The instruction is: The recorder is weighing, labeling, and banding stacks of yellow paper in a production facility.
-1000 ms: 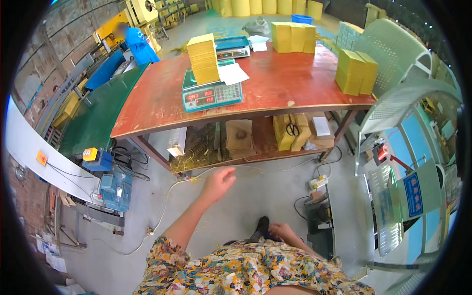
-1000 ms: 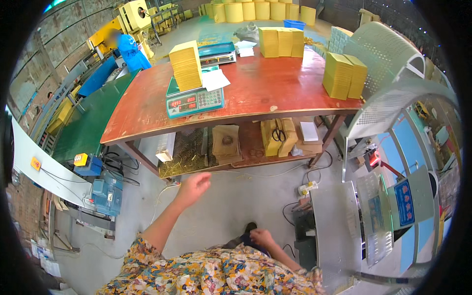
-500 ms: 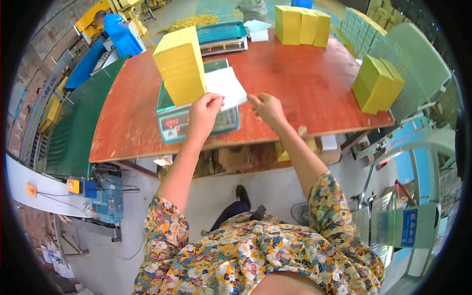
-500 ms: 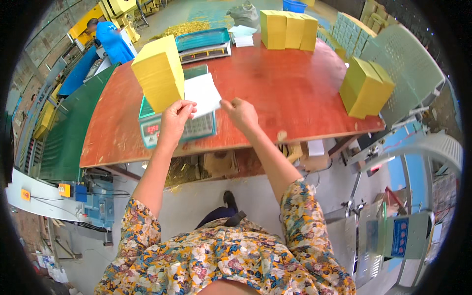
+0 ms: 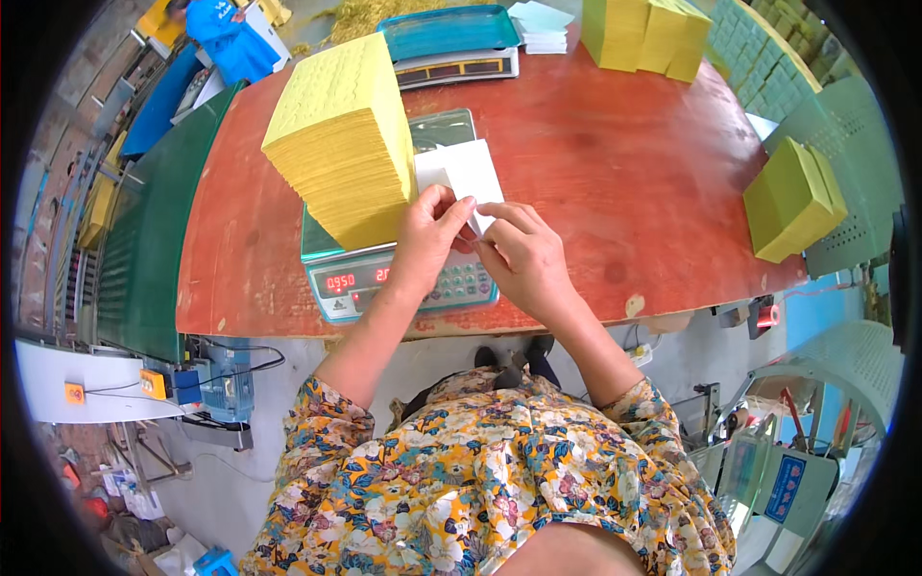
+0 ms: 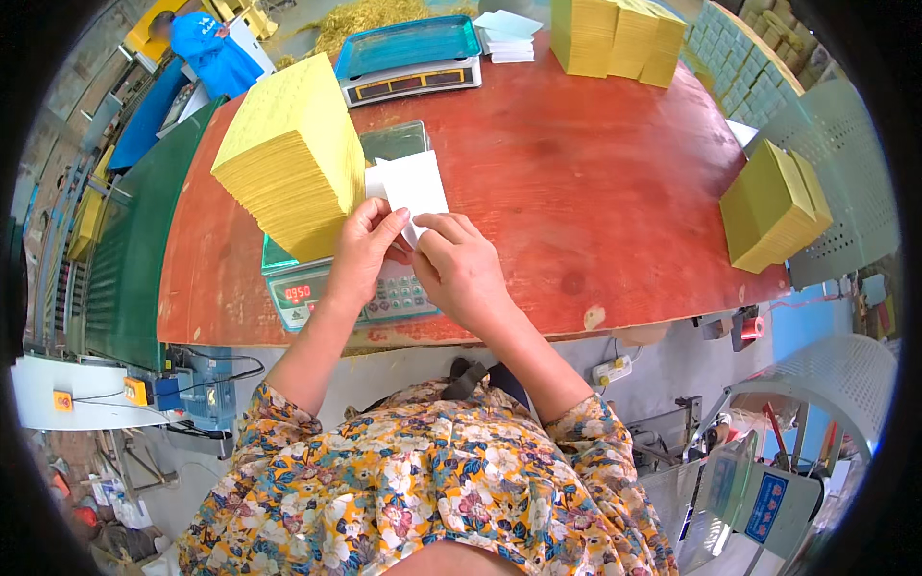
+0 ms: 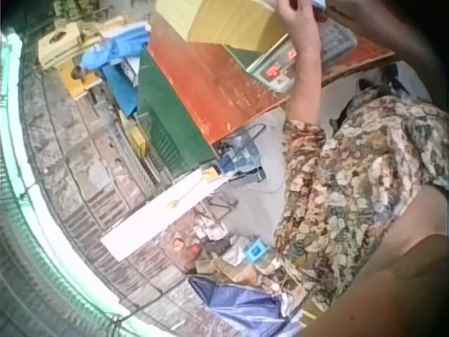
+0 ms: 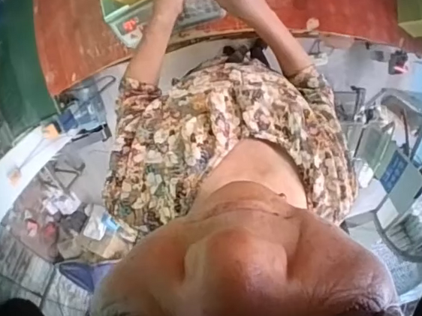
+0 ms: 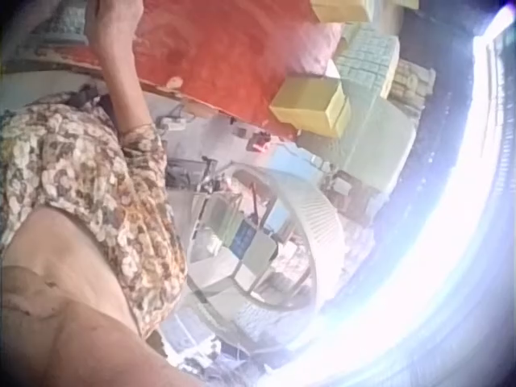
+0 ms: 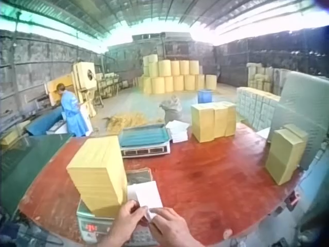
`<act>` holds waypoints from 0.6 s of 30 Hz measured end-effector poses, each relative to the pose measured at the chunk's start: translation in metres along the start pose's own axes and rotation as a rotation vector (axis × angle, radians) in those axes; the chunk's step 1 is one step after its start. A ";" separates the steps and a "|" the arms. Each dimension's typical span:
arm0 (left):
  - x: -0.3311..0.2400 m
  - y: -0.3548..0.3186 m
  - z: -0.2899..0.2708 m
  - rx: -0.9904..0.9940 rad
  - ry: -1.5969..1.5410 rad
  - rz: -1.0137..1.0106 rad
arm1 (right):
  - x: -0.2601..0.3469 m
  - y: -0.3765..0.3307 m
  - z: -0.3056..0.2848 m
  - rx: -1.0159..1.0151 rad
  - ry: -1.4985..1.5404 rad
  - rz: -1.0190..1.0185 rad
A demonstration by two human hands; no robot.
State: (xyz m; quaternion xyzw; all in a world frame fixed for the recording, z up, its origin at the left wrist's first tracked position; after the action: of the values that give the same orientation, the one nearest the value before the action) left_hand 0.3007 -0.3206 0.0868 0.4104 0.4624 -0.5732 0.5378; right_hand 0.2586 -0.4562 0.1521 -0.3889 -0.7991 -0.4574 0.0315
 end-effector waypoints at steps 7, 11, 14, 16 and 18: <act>0.009 0.006 -0.018 -0.190 0.196 0.253 | -0.099 -0.022 0.017 0.092 0.347 0.705; -0.007 -0.001 -0.002 -0.276 0.503 0.270 | -0.118 -0.020 0.041 0.214 0.347 0.672; -0.016 0.003 0.011 -0.236 0.560 0.247 | -0.115 -0.016 0.052 0.261 0.346 0.594; -0.006 0.011 0.001 -0.200 0.586 0.165 | -0.114 -0.015 0.054 0.253 0.392 0.589; 0.002 0.018 0.000 -0.157 0.608 0.080 | -0.116 -0.015 0.057 0.242 0.434 0.591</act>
State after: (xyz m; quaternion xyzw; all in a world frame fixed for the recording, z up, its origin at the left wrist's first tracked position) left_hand 0.3185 -0.3210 0.0829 0.5381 0.6281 -0.3653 0.4272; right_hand 0.3468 -0.4867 0.0610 -0.4900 -0.6756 -0.4025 0.3762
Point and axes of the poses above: each hand's wrist, its own y-axis towards the middle knuckle, its own z-axis out of the palm, x = y × z, the point moved 9 cm from there along y, towards the middle knuckle, and after that the axes turned 7 degrees about -y, right-handed, at the moved point
